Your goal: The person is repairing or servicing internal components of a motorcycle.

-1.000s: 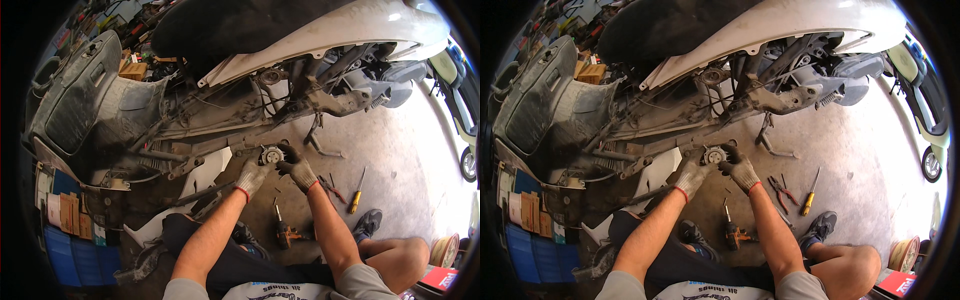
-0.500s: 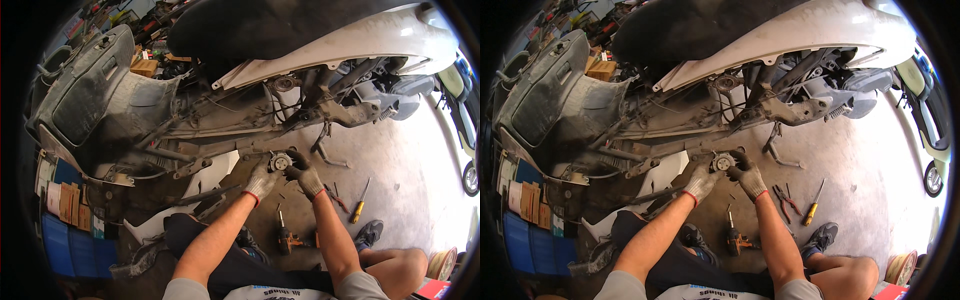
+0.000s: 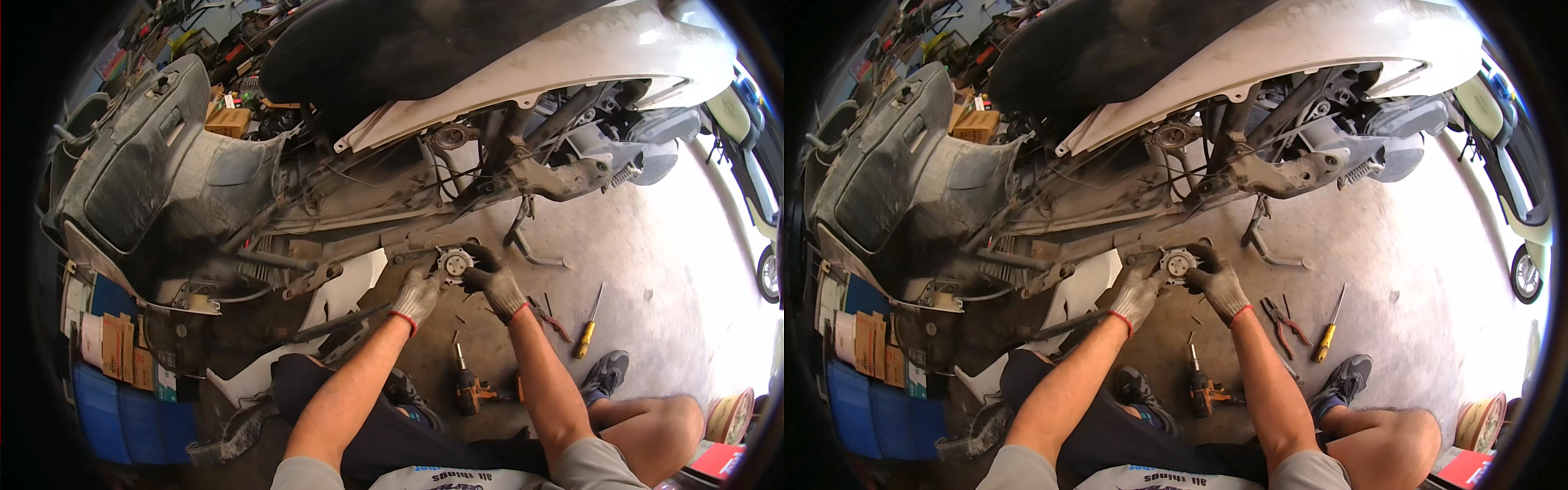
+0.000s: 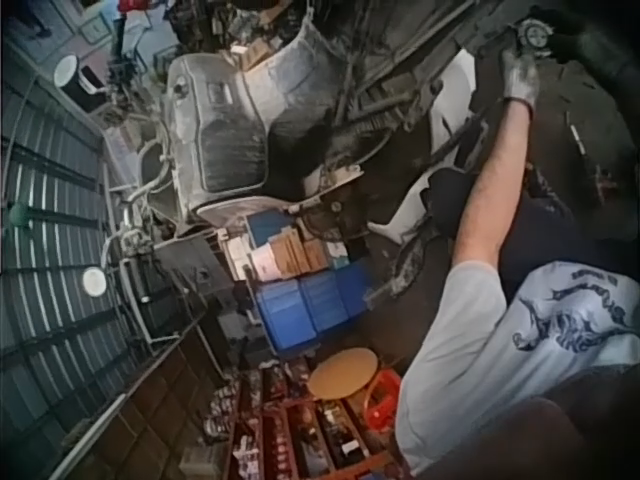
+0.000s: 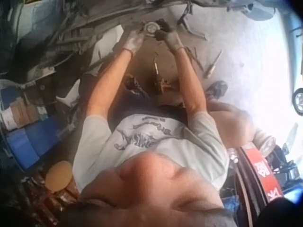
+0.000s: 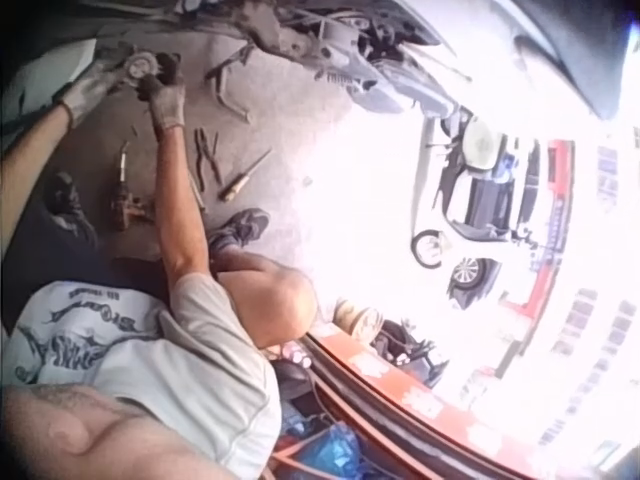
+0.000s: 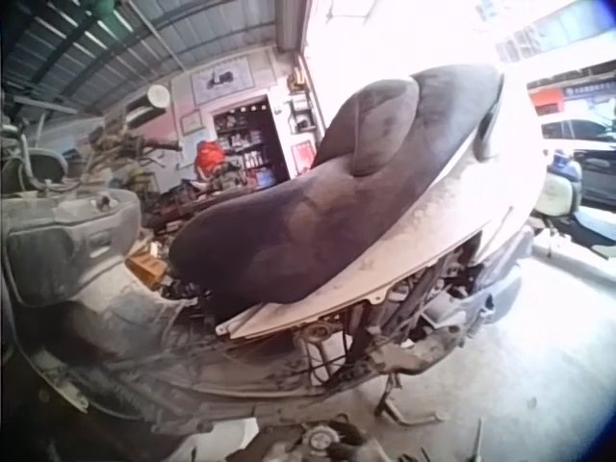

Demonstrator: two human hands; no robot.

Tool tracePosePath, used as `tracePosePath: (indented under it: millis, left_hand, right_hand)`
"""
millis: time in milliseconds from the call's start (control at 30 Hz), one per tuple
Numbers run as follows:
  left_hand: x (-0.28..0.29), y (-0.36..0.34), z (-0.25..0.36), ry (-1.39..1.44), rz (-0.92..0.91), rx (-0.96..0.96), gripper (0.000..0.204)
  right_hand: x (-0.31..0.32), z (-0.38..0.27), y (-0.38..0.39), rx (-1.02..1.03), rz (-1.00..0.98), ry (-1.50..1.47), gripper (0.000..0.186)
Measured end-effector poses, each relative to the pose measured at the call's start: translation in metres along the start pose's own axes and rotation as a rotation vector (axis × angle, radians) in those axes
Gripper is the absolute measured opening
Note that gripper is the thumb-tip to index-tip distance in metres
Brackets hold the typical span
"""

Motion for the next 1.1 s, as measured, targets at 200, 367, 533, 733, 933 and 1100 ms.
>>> tracePosePath:
  millis: [200, 367, 533, 733, 933, 1100]
  left_hand:
    - [-0.003, 0.006, 0.01, -0.031, -0.025, 0.016, 0.042]
    - [-0.004, 0.002, -0.002, -0.08, 0.028, 0.075, 0.045]
    - [0.012, -0.002, -0.007, -0.066, 0.162, 0.072, 0.032]
    - [0.006, -0.001, 0.0, -0.138, 0.083, 0.08, 0.032]
    - [-0.003, -0.015, -0.024, -0.192, 0.067, 0.061, 0.027]
    - [0.009, -0.02, -0.021, -0.342, 0.149, -0.129, 0.047]
  right_hand:
    - [0.001, 0.006, 0.005, -0.047, 0.014, -0.101, 0.049]
    - [0.028, 0.034, -0.009, -0.082, 0.048, -0.116, 0.048]
    - [0.083, 0.07, -0.017, -0.177, 0.2, 0.12, 0.05]
    - [0.125, 0.127, 0.003, -0.319, 0.2, 0.59, 0.052]
    - [0.132, 0.197, 0.028, -0.313, -0.066, 1.071, 0.056]
    - [0.124, 0.218, 0.041, -0.343, -0.058, 1.117, 0.057]
Point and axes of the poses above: each hand's wrist, its own y-axis away from the middle knuckle, its own x-axis out of the back of the hand, z = x × y, the point moved 8 cm from there along -y, towards the middle knuckle, and after that the axes turned 10 degrees about z, right-handed, at the moved point
